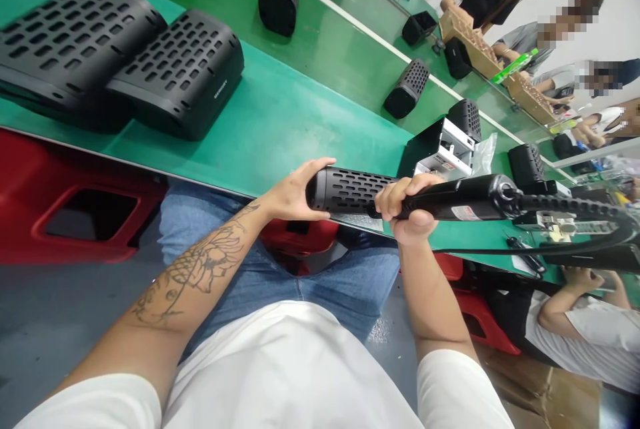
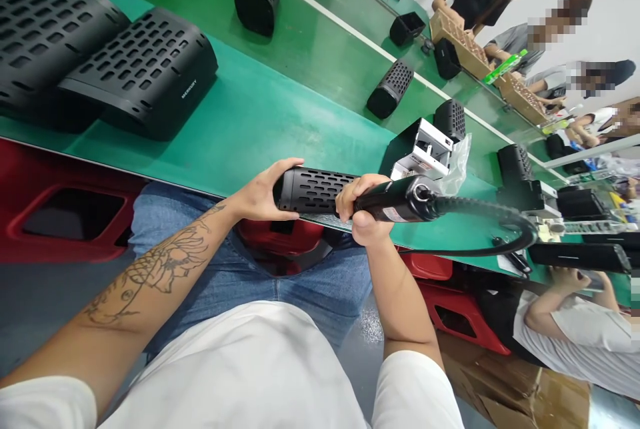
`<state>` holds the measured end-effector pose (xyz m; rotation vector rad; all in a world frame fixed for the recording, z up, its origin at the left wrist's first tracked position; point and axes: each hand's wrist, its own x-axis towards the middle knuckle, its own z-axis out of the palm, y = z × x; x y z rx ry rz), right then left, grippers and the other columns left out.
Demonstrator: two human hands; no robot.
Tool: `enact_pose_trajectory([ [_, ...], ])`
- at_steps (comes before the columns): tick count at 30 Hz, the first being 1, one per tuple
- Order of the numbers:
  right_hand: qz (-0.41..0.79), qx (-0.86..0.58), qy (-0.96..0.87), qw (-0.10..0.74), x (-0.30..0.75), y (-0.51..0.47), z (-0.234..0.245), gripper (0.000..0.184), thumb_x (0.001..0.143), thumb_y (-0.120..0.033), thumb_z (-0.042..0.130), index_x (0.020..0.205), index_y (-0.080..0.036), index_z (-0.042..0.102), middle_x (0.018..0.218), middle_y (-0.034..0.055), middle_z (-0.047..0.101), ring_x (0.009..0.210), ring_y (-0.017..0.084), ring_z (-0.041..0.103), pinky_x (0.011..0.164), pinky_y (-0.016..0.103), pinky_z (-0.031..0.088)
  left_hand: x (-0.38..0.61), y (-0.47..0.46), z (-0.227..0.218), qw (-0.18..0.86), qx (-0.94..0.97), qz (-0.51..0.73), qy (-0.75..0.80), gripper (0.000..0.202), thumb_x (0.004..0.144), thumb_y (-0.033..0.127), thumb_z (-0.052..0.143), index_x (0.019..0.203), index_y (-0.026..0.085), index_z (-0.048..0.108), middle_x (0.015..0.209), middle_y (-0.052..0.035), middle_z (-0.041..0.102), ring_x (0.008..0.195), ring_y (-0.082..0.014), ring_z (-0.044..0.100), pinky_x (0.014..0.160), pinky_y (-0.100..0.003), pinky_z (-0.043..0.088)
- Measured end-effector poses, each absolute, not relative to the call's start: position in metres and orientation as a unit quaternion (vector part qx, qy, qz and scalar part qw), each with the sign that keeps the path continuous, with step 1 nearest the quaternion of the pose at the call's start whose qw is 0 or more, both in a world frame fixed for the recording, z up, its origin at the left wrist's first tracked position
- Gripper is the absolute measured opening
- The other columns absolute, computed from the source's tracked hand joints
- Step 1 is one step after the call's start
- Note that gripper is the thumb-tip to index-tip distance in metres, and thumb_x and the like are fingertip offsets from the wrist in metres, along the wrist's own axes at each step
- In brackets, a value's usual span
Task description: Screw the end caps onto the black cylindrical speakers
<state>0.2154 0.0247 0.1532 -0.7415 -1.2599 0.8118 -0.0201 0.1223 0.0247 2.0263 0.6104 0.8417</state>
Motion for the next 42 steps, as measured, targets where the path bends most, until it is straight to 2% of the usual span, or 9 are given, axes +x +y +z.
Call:
enact_pose_trajectory([
  [7,0.301,-0.392,-0.495,0.714,0.205,0.021,0.159,0.065,0.080,-0.080,0.099,0.099,-0.031,0.060,0.058,-0.0136,0.056,0.039,0.011,0.050,0.045,0.028,0.049,-0.024,0.119,0.025,0.387,0.821,0.335,0.251,0.117,0.080,0.050,0.099,0.180,0.025,0.043,0.174,-0.0185,0.061,0.158,-0.0434,0.067,0.138,-0.056,0.055],
  [10,0.207,-0.406,-0.476,0.752,0.244,0.031,0.174,0.066,0.091,-0.090,0.083,0.114,-0.031,0.064,0.060,-0.0145,0.054,0.039,0.012,0.052,0.046,0.029,0.051,-0.026,0.118,0.021,0.352,0.831,0.344,0.258,0.110,0.085,0.048,0.096,0.179,0.025,0.043,0.172,-0.0187,0.062,0.156,-0.0432,0.069,0.137,-0.058,0.057],
  [12,0.097,-0.410,-0.460,0.781,0.290,0.041,0.184,0.061,0.100,-0.087,0.073,0.121,-0.031,0.066,0.060,-0.0143,0.055,0.040,0.012,0.052,0.047,0.030,0.053,-0.027,0.117,0.018,0.335,0.834,0.352,0.261,0.107,0.087,0.049,0.096,0.177,0.025,0.044,0.171,-0.0186,0.063,0.156,-0.0431,0.069,0.136,-0.058,0.057],
  [15,-0.003,-0.456,-0.440,0.774,0.358,0.061,0.183,0.042,0.103,-0.069,0.080,0.109,-0.030,0.068,0.061,-0.0114,0.062,0.044,0.013,0.057,0.047,0.030,0.052,-0.027,0.117,0.015,0.327,0.836,0.354,0.262,0.104,0.088,0.050,0.096,0.175,0.025,0.045,0.168,-0.0182,0.064,0.154,-0.0422,0.070,0.133,-0.057,0.059],
  [17,-0.021,-0.472,-0.433,0.768,0.388,0.073,0.170,0.040,0.101,-0.069,0.080,0.102,-0.031,0.066,0.058,-0.0120,0.060,0.041,0.014,0.054,0.045,0.030,0.050,-0.027,0.117,0.015,0.327,0.838,0.349,0.262,0.103,0.088,0.050,0.095,0.175,0.026,0.044,0.168,-0.0181,0.064,0.154,-0.0418,0.070,0.132,-0.057,0.060],
  [23,-0.003,-0.489,-0.428,0.760,0.405,0.067,0.140,0.039,0.105,-0.069,0.073,0.097,-0.033,0.061,0.059,-0.0116,0.056,0.040,0.017,0.055,0.042,0.033,0.053,-0.026,0.115,0.020,0.347,0.839,0.327,0.264,0.107,0.088,0.045,0.095,0.178,0.027,0.039,0.173,-0.0184,0.059,0.160,-0.0412,0.066,0.136,-0.056,0.057],
  [30,0.075,-0.440,-0.469,0.762,0.337,0.023,0.178,0.048,0.106,-0.077,0.070,0.114,-0.029,0.068,0.063,-0.0113,0.060,0.044,0.013,0.059,0.053,0.029,0.059,-0.022,0.114,0.021,0.394,0.823,0.316,0.260,0.117,0.085,0.047,0.097,0.182,0.025,0.036,0.180,-0.0205,0.054,0.165,-0.0428,0.062,0.140,-0.057,0.054],
  [35,0.204,-0.321,-0.548,0.745,0.229,0.012,0.191,0.061,0.097,-0.092,0.072,0.116,-0.034,0.072,0.060,-0.0109,0.063,0.035,0.014,0.052,0.041,0.031,0.056,-0.020,0.113,0.023,0.416,0.810,0.317,0.265,0.120,0.080,0.047,0.101,0.182,0.026,0.040,0.179,-0.0189,0.056,0.161,-0.0422,0.065,0.138,-0.056,0.055],
  [42,0.305,-0.289,-0.567,0.709,0.159,0.033,0.179,0.058,0.092,-0.084,0.087,0.110,-0.031,0.067,0.061,-0.0107,0.066,0.038,0.014,0.057,0.046,0.031,0.059,-0.016,0.110,0.024,0.425,0.801,0.331,0.262,0.120,0.078,0.049,0.102,0.180,0.027,0.044,0.177,-0.0177,0.058,0.155,-0.0416,0.069,0.131,-0.056,0.061],
])
